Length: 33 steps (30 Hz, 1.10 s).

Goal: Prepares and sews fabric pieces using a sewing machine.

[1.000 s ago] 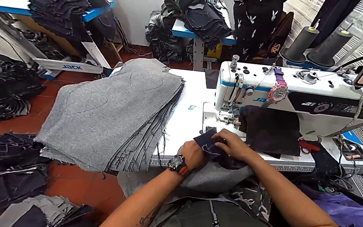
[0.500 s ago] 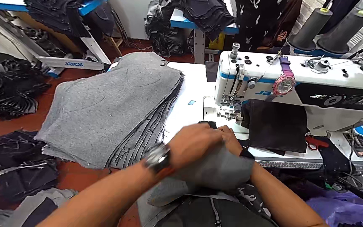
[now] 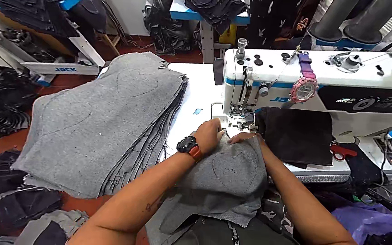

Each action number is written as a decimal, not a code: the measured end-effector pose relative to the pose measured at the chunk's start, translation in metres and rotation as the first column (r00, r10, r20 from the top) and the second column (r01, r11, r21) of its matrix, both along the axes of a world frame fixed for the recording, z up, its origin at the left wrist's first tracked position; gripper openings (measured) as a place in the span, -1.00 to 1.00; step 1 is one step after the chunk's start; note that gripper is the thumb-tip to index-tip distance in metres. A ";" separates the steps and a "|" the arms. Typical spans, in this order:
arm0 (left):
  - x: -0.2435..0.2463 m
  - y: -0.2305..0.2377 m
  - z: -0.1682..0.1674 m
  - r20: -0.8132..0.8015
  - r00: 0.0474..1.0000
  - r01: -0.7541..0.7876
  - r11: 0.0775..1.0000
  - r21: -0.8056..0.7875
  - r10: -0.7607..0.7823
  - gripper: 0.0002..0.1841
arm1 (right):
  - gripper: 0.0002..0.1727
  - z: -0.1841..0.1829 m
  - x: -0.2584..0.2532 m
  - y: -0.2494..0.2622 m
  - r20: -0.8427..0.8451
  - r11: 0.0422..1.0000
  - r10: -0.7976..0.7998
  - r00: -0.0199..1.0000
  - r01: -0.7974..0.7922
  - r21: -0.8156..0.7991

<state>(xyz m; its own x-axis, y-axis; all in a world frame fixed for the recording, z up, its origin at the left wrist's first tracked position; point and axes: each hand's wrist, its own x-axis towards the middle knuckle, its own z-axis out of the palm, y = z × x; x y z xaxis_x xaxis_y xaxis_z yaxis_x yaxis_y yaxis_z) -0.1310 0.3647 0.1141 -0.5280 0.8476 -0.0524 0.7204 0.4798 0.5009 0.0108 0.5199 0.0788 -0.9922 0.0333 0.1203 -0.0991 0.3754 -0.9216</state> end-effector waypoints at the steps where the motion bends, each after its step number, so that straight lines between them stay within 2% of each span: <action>1: 0.000 0.001 -0.002 -0.014 1.000 -0.008 1.000 0.006 0.008 -0.77 | -0.82 0.003 0.001 -0.005 0.045 0.997 -0.081 0.996 0.080 0.020; 2: -0.002 0.001 -0.004 -0.027 1.000 -0.013 1.000 0.022 0.014 -0.78 | -0.81 0.004 -0.001 -0.008 0.116 0.992 -0.118 0.986 0.112 0.052; 5: -0.010 0.002 -0.005 -0.025 0.999 -0.019 0.997 0.078 0.021 -0.78 | -0.76 0.002 -0.018 -0.001 0.371 0.994 -0.087 0.925 0.058 0.089; 7: -0.013 0.004 -0.002 0.007 1.000 -0.031 0.998 0.061 0.031 -0.76 | -0.80 0.004 -0.019 -0.002 0.364 0.996 -0.094 0.927 0.086 0.036; 9: -0.015 0.007 0.000 0.028 0.999 -0.043 0.998 0.036 0.042 -0.77 | -0.80 0.008 -0.021 -0.001 0.335 0.997 -0.068 0.940 0.049 0.063; 13: -0.015 0.007 -0.001 0.042 0.998 -0.043 0.998 0.046 0.041 -0.79 | -0.77 0.020 -0.027 -0.002 0.459 0.993 -0.030 0.888 -0.026 0.115; 16: -0.013 0.005 -0.008 0.020 0.999 -0.036 0.992 0.120 0.034 -0.82 | -0.79 0.023 -0.030 -0.005 0.560 0.997 -0.070 0.826 0.051 0.049; 18: -0.012 0.004 -0.013 -0.039 0.999 0.014 0.986 0.165 -0.007 -0.83 | -0.79 0.017 -0.020 -0.007 0.444 0.993 -0.121 0.888 0.101 0.069; 19: -0.010 0.002 -0.015 -0.110 0.993 0.061 0.983 0.174 -0.042 -0.83 | -0.79 0.005 -0.011 -0.009 0.304 0.983 -0.178 0.936 0.152 0.107; 20: -0.008 -0.001 -0.018 -0.209 0.974 0.122 0.977 0.174 -0.085 -0.83 | -0.78 -0.005 -0.008 -0.010 0.254 0.970 -0.214 0.943 0.176 0.166; 22: 0.000 -0.009 -0.024 -0.417 0.893 0.260 0.950 0.174 -0.168 -0.78 | -0.78 -0.018 -0.002 -0.010 0.188 0.891 -0.339 0.922 0.251 0.380; 24: 0.004 -0.012 -0.030 -0.504 0.831 0.345 0.929 0.132 -0.237 -0.72 | -0.76 -0.017 -0.004 -0.006 0.238 0.849 -0.418 0.877 0.284 0.445; 26: -0.001 -0.010 -0.039 -0.452 0.848 0.377 0.915 0.146 -0.277 -0.65 | -0.76 -0.019 0.004 -0.005 0.037 0.831 -0.430 0.902 0.379 0.407; 28: -0.012 -0.006 -0.046 -0.432 0.861 0.395 0.888 0.235 -0.268 -0.65 | -0.75 -0.021 0.005 -0.003 -0.066 0.843 -0.424 0.903 0.421 0.334; 33: -0.016 -0.005 -0.045 -0.413 0.869 0.400 0.877 0.266 -0.272 -0.66 | -0.73 -0.028 0.004 0.000 -0.109 0.886 -0.425 0.899 0.438 0.152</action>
